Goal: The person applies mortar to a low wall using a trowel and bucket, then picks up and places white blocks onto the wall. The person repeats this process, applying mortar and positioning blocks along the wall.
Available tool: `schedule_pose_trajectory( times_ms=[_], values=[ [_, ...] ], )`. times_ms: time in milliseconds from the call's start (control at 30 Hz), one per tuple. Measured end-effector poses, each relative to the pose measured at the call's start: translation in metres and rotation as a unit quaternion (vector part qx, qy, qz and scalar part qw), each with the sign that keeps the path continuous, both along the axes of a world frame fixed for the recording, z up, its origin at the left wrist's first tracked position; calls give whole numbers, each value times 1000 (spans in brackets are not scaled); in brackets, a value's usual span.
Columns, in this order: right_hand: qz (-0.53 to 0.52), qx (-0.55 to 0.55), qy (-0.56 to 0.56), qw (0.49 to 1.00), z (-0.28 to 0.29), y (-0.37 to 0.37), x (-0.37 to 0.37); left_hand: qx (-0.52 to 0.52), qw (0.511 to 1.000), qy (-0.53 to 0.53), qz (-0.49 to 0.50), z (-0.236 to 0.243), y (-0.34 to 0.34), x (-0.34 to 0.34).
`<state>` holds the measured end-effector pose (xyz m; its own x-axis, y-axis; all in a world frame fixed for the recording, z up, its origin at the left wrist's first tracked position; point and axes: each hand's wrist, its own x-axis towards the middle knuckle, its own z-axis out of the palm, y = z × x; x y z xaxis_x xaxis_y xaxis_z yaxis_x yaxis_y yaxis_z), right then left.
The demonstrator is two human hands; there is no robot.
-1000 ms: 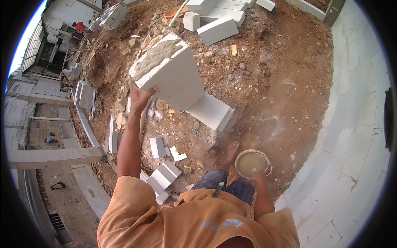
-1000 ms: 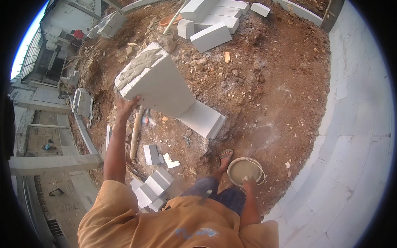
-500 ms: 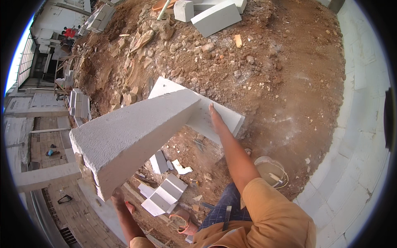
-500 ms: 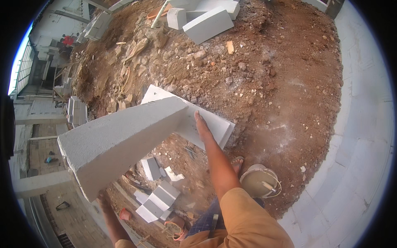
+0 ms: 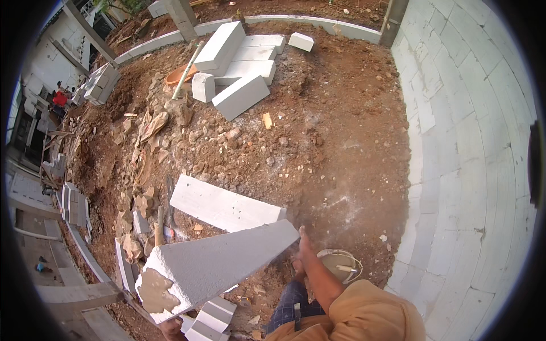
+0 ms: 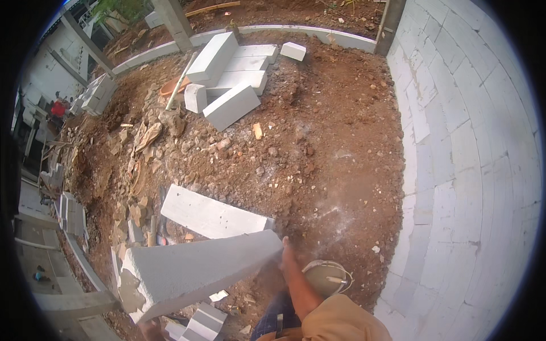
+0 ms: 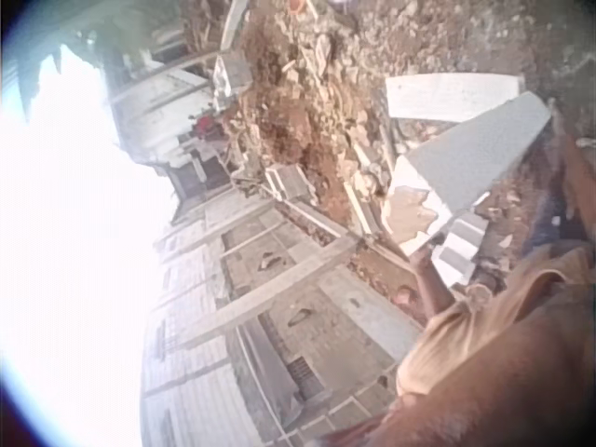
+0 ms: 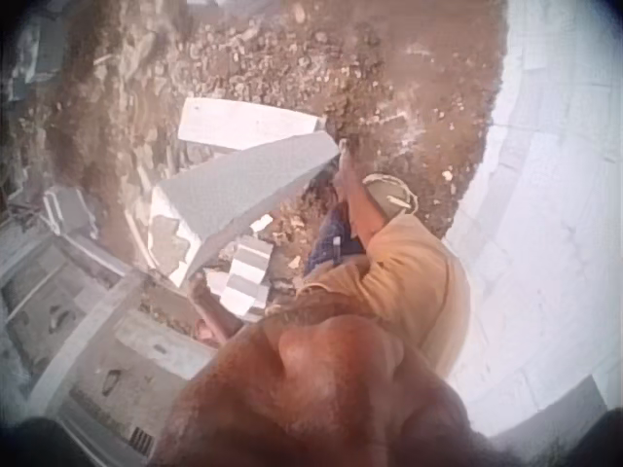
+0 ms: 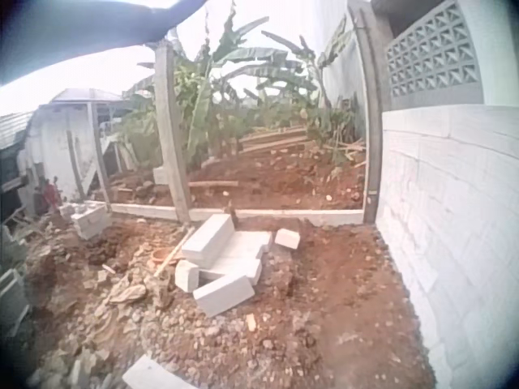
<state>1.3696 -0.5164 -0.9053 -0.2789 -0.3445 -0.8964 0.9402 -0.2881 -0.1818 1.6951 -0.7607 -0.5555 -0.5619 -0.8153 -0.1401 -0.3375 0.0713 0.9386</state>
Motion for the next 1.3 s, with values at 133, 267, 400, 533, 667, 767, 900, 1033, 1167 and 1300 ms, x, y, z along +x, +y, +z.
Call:
schedule_pose_trajectory(
  times_ms=[133,267,400,533,667,767,900,1033,1167,1300],
  values=[
    [-80,192,-66,976,69,208,47,162,959,70,-222,9,49,-126],
    [-368,182,122,904,147,405,111,253,837,167,-455,40,133,-242],
    [-539,295,237,752,286,507,231,351,744,257,-507,65,219,-310],
    [-647,182,455,585,444,534,335,409,632,319,-576,125,321,-346],
    [-724,108,518,442,362,574,433,438,621,241,-603,151,442,-332],
    [-765,130,508,375,344,579,486,410,618,219,-634,165,520,-293],
    [-801,205,439,351,360,575,557,426,557,191,-687,147,601,-257],
    [-816,310,358,332,403,566,614,481,484,125,-720,141,680,-229],
    [-796,421,300,316,477,573,633,545,398,109,-730,141,766,-233],
    [-747,522,277,304,576,596,614,539,388,188,-723,184,838,-237]
  ],
)
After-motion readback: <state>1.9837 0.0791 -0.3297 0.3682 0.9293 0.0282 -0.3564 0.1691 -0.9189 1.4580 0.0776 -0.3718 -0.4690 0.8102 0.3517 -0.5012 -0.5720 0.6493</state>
